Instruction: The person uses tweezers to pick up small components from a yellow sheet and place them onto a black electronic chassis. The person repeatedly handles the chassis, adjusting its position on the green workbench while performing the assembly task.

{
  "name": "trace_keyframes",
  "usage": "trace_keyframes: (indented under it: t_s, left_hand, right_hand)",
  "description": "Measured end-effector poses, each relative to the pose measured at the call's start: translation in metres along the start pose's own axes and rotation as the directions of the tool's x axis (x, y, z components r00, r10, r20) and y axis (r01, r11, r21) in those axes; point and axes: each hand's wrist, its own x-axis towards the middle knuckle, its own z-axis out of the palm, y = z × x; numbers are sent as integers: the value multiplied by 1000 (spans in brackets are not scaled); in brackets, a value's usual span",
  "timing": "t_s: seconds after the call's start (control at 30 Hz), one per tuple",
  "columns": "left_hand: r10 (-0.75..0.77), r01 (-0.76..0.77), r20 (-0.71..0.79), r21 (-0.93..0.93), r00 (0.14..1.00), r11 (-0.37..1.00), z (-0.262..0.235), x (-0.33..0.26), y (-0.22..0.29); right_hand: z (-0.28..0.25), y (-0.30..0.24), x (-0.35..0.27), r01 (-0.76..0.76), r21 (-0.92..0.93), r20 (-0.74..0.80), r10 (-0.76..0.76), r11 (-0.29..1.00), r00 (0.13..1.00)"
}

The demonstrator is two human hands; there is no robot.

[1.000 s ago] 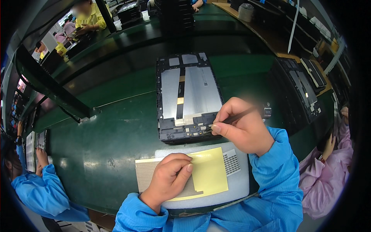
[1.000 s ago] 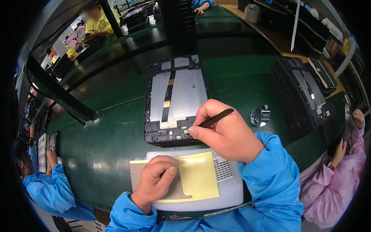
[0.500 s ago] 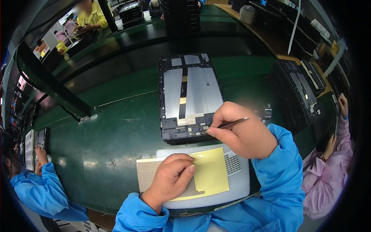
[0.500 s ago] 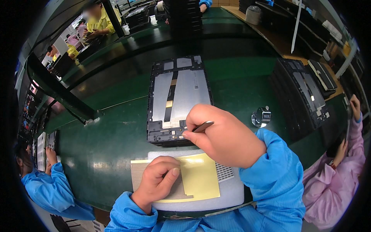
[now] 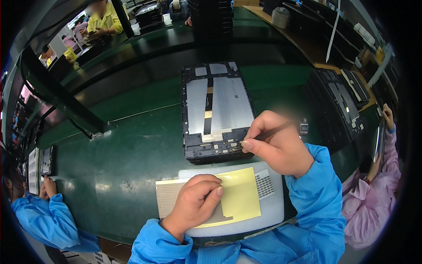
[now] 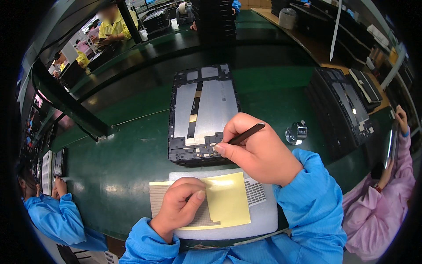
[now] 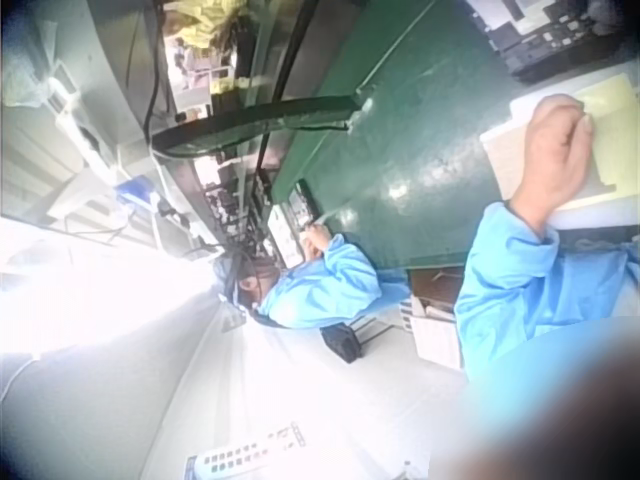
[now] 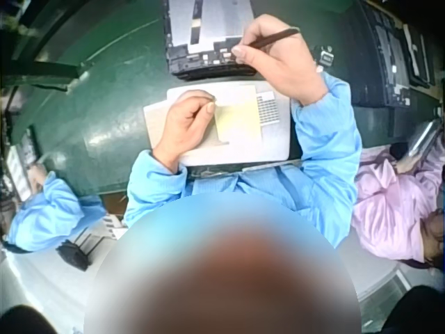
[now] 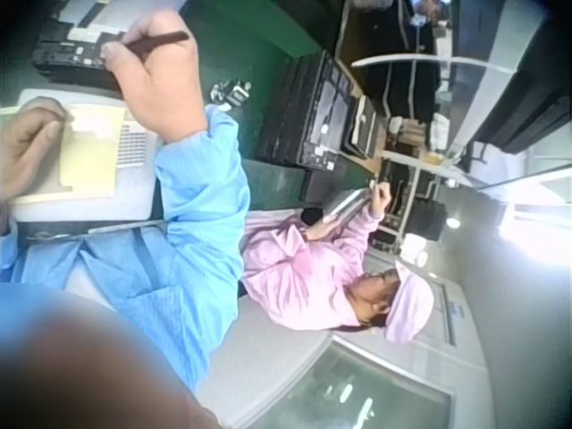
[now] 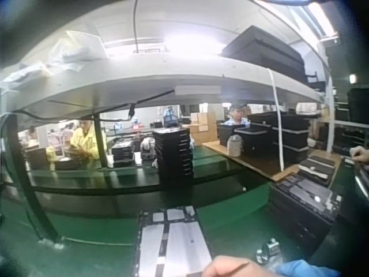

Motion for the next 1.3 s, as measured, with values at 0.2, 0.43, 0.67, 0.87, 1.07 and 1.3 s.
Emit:
trace_keyframes:
  t_s: [0.2, 0.43, 0.67, 0.87, 1.07, 1.3]
  left_hand:
    - [-23, 23, 8, 5, 1000, 1000, -1, 0, 1]
    - [-21, 19, 17, 74, 1000, 997, 2, -2, 3]
    - [88, -129, 145, 307, 986, 943, 7, 2, 3]
    - [112, -184, 182, 448, 977, 875, 14, 4, 10]
    - [75, -186, 231, 509, 970, 840, 17, 7, 17]
    - [-20, -153, 296, 548, 955, 822, 21, 18, 28]
  right_hand:
    - [1, 6, -2, 38, -43, -11, -39, 998, 999]
    - [-14, 25, -49, 112, 321, -272, -21, 940, 962]
    - [-21, 58, -111, -173, 308, -255, 256, 935, 933]
    - [-20, 63, -93, -211, 188, -121, 236, 959, 964]
    - [-25, 69, -82, -265, 115, -60, 273, 957, 960]
    - [-29, 66, -79, -271, 119, 5, 272, 955, 962]
